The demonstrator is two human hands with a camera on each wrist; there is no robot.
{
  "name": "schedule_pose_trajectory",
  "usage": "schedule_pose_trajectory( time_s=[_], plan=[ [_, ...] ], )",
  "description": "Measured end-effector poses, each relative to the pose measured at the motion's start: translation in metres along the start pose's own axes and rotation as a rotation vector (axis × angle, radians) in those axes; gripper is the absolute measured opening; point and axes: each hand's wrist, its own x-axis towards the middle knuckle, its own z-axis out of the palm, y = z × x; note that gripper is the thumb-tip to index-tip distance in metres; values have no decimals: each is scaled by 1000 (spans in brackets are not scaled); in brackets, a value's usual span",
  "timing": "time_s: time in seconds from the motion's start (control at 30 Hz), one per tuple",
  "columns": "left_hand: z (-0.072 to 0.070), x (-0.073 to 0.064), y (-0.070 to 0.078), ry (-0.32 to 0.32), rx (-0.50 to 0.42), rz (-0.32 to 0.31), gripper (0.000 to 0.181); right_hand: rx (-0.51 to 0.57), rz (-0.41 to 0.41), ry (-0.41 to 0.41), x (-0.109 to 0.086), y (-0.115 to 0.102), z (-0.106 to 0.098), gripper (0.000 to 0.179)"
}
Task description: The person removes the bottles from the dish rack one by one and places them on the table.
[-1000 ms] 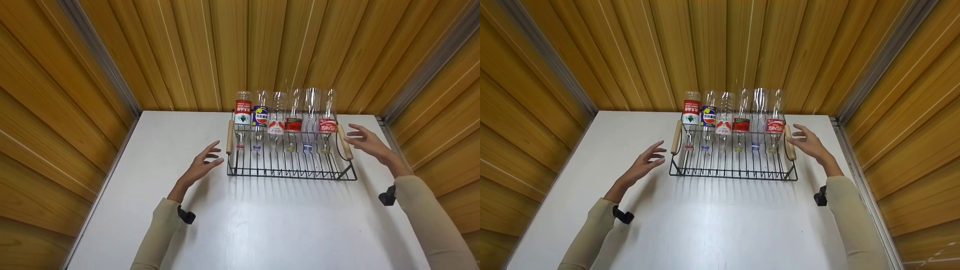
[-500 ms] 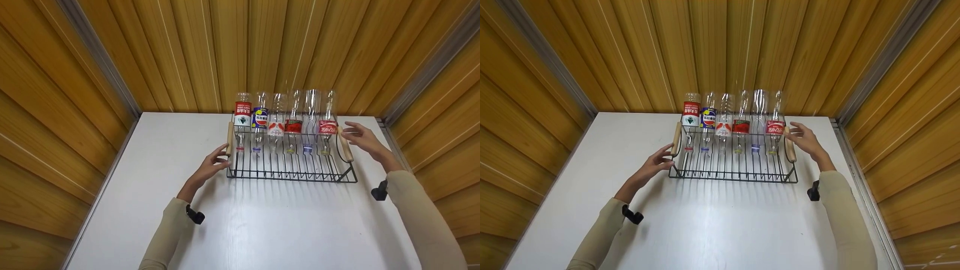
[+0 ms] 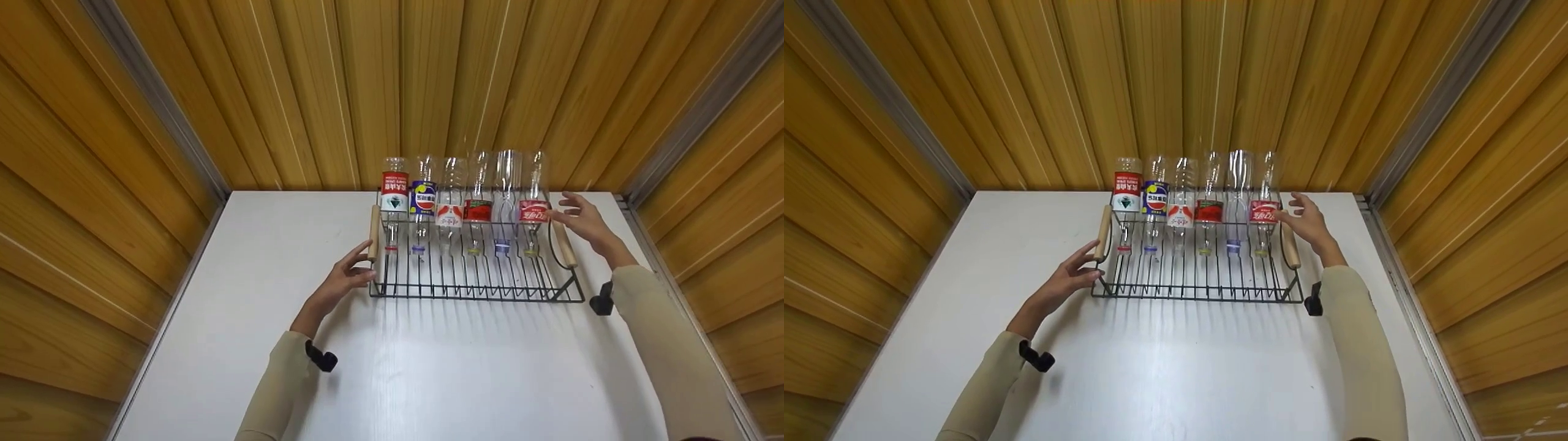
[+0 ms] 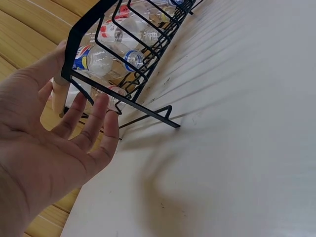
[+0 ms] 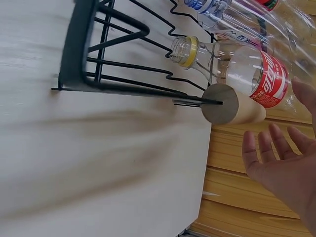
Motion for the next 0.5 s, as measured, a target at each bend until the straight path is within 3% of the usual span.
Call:
schedule_pose_trajectory(
  time_s=[0.5],
  plan=[
    [0,-1,2,4,-2,-7,76,-17,22,-10,15,-17,17,97]
  ],
)
